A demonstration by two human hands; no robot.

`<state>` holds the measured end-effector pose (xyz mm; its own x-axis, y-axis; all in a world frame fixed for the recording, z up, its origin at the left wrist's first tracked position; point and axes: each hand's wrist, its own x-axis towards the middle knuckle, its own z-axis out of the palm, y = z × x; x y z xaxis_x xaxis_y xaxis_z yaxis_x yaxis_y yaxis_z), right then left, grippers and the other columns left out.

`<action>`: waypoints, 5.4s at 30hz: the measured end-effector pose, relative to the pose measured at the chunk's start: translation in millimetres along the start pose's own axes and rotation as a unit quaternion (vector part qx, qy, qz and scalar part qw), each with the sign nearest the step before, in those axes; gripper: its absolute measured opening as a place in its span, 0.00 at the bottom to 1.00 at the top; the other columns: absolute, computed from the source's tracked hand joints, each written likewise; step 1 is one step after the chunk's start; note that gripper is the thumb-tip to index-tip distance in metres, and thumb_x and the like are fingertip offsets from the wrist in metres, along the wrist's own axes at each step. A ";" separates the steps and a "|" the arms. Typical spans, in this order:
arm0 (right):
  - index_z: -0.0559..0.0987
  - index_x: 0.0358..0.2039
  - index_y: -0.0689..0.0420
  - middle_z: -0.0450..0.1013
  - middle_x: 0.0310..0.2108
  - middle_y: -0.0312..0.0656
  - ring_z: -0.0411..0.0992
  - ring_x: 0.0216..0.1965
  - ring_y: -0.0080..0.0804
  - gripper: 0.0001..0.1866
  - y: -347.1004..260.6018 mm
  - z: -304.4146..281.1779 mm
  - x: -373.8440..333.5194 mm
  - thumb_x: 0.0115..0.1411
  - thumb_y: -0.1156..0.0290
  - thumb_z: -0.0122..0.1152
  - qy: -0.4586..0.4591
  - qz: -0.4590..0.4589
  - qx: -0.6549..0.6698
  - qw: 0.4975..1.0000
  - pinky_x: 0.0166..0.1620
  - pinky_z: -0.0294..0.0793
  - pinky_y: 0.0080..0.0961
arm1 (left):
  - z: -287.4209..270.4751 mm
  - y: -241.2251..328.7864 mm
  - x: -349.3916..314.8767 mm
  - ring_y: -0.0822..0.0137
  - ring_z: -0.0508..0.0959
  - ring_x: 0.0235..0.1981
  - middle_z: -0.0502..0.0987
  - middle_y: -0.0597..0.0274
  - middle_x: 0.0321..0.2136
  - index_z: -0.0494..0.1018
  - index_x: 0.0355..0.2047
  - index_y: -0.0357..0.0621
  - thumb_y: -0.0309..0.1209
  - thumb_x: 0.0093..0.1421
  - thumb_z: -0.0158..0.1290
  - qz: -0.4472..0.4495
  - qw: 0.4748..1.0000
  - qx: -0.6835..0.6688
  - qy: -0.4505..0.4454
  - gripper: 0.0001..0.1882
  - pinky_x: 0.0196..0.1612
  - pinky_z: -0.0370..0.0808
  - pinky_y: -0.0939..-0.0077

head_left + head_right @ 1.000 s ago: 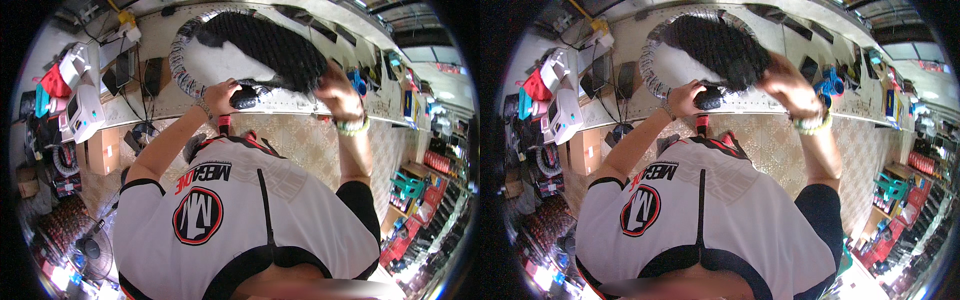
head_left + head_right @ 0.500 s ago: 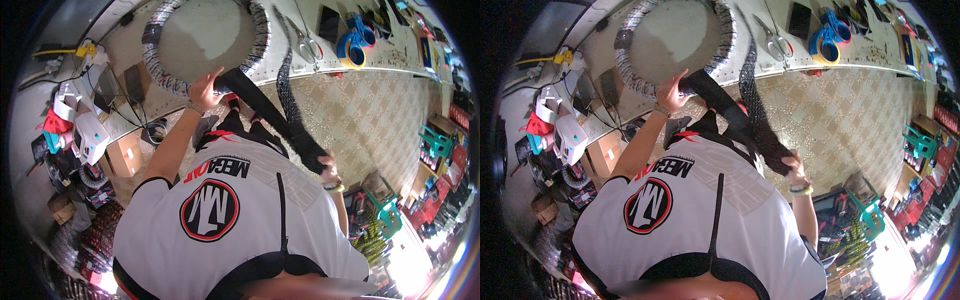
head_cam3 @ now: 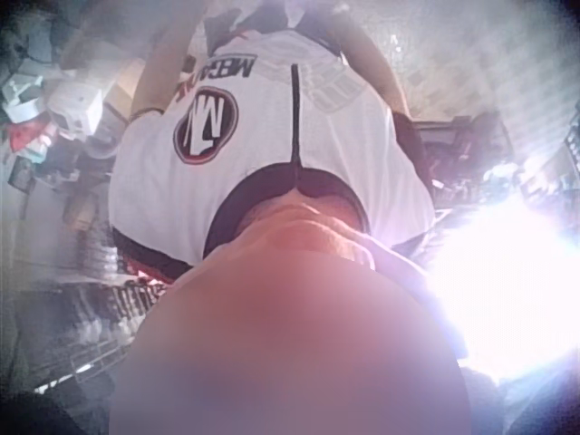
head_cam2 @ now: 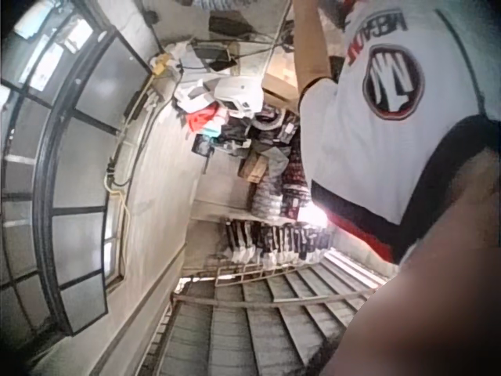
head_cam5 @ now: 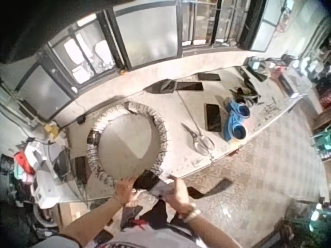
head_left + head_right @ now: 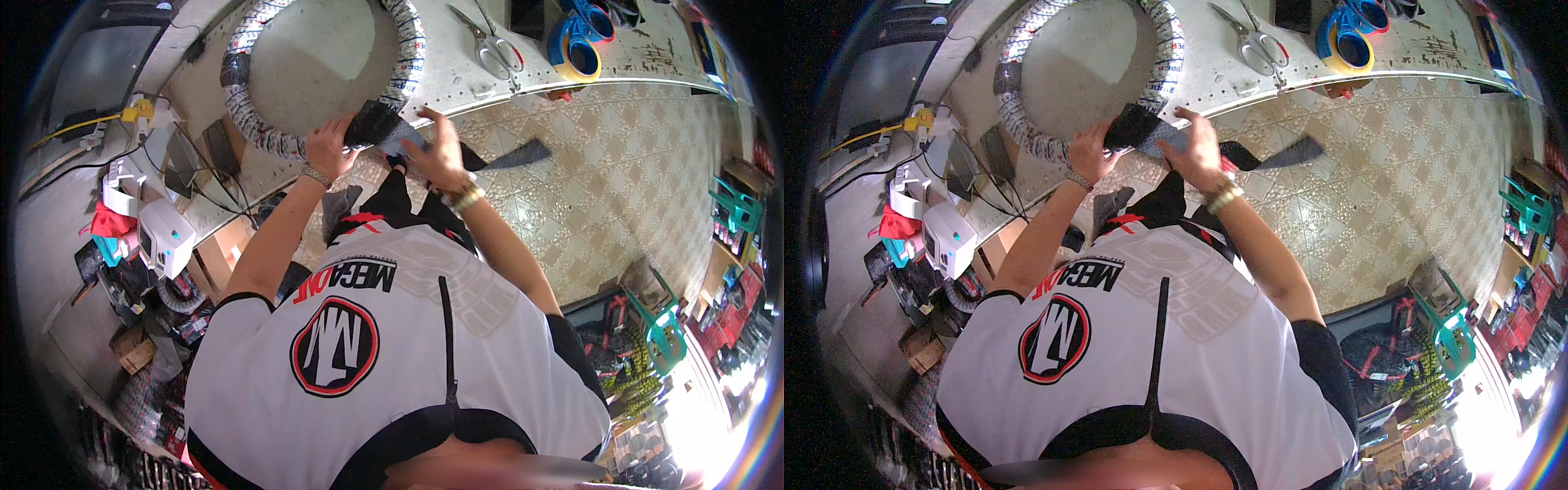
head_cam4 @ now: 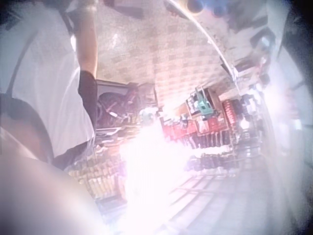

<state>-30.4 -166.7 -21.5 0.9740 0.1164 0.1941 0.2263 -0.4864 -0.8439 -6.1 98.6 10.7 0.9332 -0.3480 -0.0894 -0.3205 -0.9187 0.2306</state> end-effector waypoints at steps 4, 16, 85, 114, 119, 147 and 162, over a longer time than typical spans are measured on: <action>0.76 0.47 0.63 0.79 0.36 0.49 0.77 0.42 0.48 0.35 -25.8 26.2 42.3 0.52 0.44 0.68 -0.148 0.178 -0.111 0.966 0.52 0.70 0.41 | -8.7 9.6 9.0 0.58 0.75 0.49 0.75 0.60 0.49 0.65 0.58 0.51 0.45 0.42 0.67 -0.029 0.999 0.021 -0.032 0.42 0.47 0.72 0.56; 0.79 0.37 0.56 0.76 0.26 0.54 0.76 0.30 0.55 0.18 -8.2 22.2 -2.3 0.59 0.53 0.65 -0.126 0.169 0.018 0.977 0.32 0.74 0.42 | -12.3 11.2 22.0 0.48 0.74 0.51 0.74 0.50 0.48 0.67 0.55 0.44 0.52 0.39 0.70 -0.050 0.995 -0.004 -0.086 0.45 0.52 0.74 0.55; 0.74 0.38 0.60 0.76 0.37 0.49 0.76 0.42 0.50 0.40 -46.1 -103.7 180.1 0.42 0.35 0.71 -0.460 -0.076 -0.175 0.867 0.43 0.74 0.42 | -118.8 -34.7 103.5 0.47 0.80 0.41 0.81 0.46 0.37 0.71 0.47 0.42 0.49 0.39 0.69 -0.022 0.987 -0.119 -0.110 0.38 0.46 0.77 0.56; 0.69 0.58 0.56 0.70 0.53 0.56 0.73 0.49 0.49 0.26 54.8 -198.1 194.3 0.61 0.62 0.58 0.404 0.232 -0.070 0.882 0.53 0.72 0.41 | -281.0 -56.4 128.2 0.73 0.78 0.39 0.78 0.55 0.37 0.61 0.56 0.42 0.34 0.43 0.72 0.191 0.949 -0.251 0.025 0.43 0.43 0.75 0.73; 0.69 0.59 0.57 0.70 0.54 0.44 0.72 0.50 0.30 0.24 -130.6 -183.5 192.2 0.68 0.59 0.54 0.280 0.065 0.344 0.894 0.49 0.75 0.28 | -306.3 -59.8 151.3 0.66 0.76 0.46 0.75 0.51 0.47 0.57 0.60 0.38 0.34 0.42 0.73 0.110 0.930 -0.345 -0.068 0.48 0.51 0.75 0.72; 0.66 0.58 0.60 0.74 0.49 0.45 0.72 0.52 0.33 0.41 -89.6 46.7 181.1 0.47 0.66 0.79 -0.223 -0.073 0.274 0.933 0.56 0.70 0.32 | -365.2 -49.3 113.9 0.65 0.78 0.40 0.76 0.51 0.39 0.65 0.51 0.31 0.52 0.40 0.74 0.059 0.910 -0.377 -0.161 0.48 0.43 0.77 0.75; 0.80 0.42 0.63 0.80 0.32 0.46 0.80 0.37 0.37 0.20 -200.7 95.3 448.6 0.57 0.60 0.62 -0.123 -0.213 0.539 0.806 0.45 0.80 0.35 | -374.1 -71.7 98.3 0.55 0.59 0.65 0.58 0.53 0.62 0.59 0.66 0.53 0.39 0.42 0.74 0.205 0.923 -0.324 -0.026 0.52 0.66 0.59 0.59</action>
<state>360.9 65.7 187.3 0.7490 0.3064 0.5875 0.2760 0.6618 -0.6970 169.3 200.0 347.9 0.7409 -0.6654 0.0913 -0.4646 -0.4095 0.7852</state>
